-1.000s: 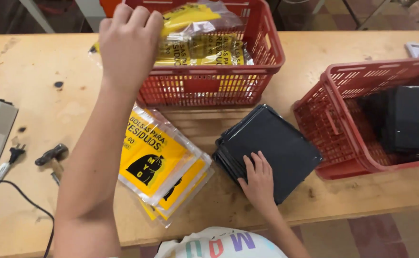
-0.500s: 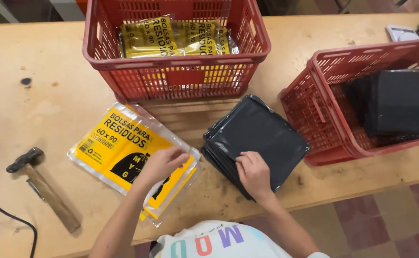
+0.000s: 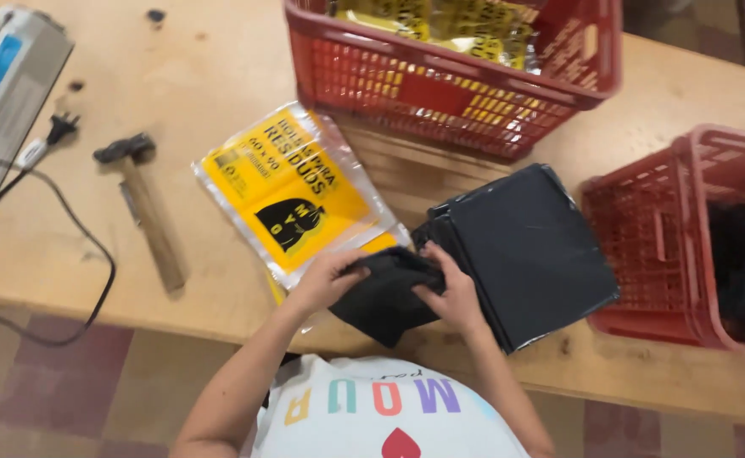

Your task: Packaging stacks of black plastic bags into yellow plastic sleeves and sorting them into crates.

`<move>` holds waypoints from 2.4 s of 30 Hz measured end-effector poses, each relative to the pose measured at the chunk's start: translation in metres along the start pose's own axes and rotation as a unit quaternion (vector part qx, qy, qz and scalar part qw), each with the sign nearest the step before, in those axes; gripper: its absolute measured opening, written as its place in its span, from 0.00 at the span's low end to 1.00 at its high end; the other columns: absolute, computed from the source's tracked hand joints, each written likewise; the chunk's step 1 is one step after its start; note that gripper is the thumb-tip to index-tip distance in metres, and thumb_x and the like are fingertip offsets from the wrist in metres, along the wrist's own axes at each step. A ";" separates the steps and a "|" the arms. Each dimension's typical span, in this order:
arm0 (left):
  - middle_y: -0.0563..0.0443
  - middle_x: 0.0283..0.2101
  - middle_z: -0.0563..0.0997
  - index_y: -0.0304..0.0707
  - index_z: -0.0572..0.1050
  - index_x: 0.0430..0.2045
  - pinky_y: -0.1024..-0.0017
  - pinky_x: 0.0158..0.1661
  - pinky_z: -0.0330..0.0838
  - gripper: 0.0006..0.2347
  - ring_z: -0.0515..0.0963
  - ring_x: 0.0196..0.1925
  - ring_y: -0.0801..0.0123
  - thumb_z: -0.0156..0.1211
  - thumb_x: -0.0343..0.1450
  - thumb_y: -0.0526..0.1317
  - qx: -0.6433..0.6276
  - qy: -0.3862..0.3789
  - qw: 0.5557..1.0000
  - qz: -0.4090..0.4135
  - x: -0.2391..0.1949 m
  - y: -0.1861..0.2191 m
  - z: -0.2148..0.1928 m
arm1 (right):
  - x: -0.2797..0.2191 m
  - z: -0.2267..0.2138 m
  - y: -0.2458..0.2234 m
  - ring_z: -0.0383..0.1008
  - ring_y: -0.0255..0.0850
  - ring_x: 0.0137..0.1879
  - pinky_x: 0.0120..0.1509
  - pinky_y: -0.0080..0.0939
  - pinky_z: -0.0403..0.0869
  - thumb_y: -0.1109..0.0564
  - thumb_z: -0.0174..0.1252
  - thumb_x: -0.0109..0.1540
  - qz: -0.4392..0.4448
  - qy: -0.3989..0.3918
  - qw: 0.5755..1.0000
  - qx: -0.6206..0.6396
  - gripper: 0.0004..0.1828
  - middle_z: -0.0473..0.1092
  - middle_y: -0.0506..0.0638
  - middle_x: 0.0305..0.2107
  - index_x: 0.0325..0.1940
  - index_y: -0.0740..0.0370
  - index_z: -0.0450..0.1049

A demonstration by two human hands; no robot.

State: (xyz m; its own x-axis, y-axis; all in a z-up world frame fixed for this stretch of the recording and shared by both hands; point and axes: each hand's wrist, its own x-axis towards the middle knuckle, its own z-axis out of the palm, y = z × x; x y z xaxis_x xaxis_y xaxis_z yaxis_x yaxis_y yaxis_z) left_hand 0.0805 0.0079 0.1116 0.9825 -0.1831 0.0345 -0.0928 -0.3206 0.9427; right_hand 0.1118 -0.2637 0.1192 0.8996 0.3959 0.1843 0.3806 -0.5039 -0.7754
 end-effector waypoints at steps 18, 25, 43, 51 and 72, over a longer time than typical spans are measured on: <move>0.47 0.38 0.83 0.44 0.82 0.32 0.55 0.48 0.76 0.06 0.81 0.47 0.50 0.60 0.70 0.42 0.300 -0.028 0.924 -0.237 0.033 -0.099 -0.049 | -0.032 0.008 0.017 0.80 0.55 0.47 0.44 0.55 0.79 0.50 0.61 0.60 0.269 -0.127 0.954 -0.050 0.28 0.78 0.66 0.38 0.60 0.68 0.69; 0.40 0.37 0.80 0.37 0.76 0.34 0.51 0.47 0.75 0.10 0.81 0.45 0.45 0.63 0.66 0.42 0.343 -0.068 0.908 -0.232 0.040 -0.097 -0.050 | -0.023 0.010 -0.011 0.77 0.58 0.54 0.52 0.58 0.79 0.53 0.52 0.66 0.283 -0.146 0.946 -0.053 0.23 0.75 0.68 0.46 0.62 0.69 0.65; 0.51 0.39 0.84 0.46 0.82 0.41 0.63 0.50 0.73 0.07 0.82 0.47 0.57 0.59 0.72 0.39 0.295 0.105 0.935 -0.169 0.049 0.063 -0.170 | -0.017 0.002 -0.041 0.73 0.62 0.58 0.57 0.62 0.75 0.57 0.48 0.67 0.245 -0.191 0.950 -0.036 0.29 0.72 0.70 0.52 0.71 0.70 0.57; 0.45 0.36 0.84 0.40 0.83 0.33 0.54 0.48 0.75 0.05 0.82 0.44 0.50 0.62 0.68 0.36 0.319 0.042 0.938 -0.132 0.038 0.049 -0.111 | -0.009 -0.009 -0.058 0.72 0.58 0.59 0.58 0.61 0.75 0.59 0.47 0.67 0.241 -0.138 0.958 0.068 0.27 0.73 0.68 0.52 0.71 0.66 0.58; 0.53 0.37 0.69 0.44 0.68 0.32 0.57 0.38 0.79 0.09 0.70 0.50 0.57 0.61 0.65 0.42 0.405 0.201 0.874 -0.175 0.001 -0.099 -0.011 | 0.010 0.017 -0.058 0.62 0.53 0.70 0.71 0.59 0.64 0.60 0.50 0.67 0.198 -0.123 0.965 0.118 0.29 0.66 0.67 0.61 0.72 0.71 0.56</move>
State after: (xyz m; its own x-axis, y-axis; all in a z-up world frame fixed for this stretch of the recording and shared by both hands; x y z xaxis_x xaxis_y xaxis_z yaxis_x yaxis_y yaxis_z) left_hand 0.0929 0.0497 0.0221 0.9357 0.3479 0.0587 0.3014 -0.8746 0.3797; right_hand 0.0955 -0.2176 0.1559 0.8759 0.3930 -0.2800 -0.0674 -0.4750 -0.8774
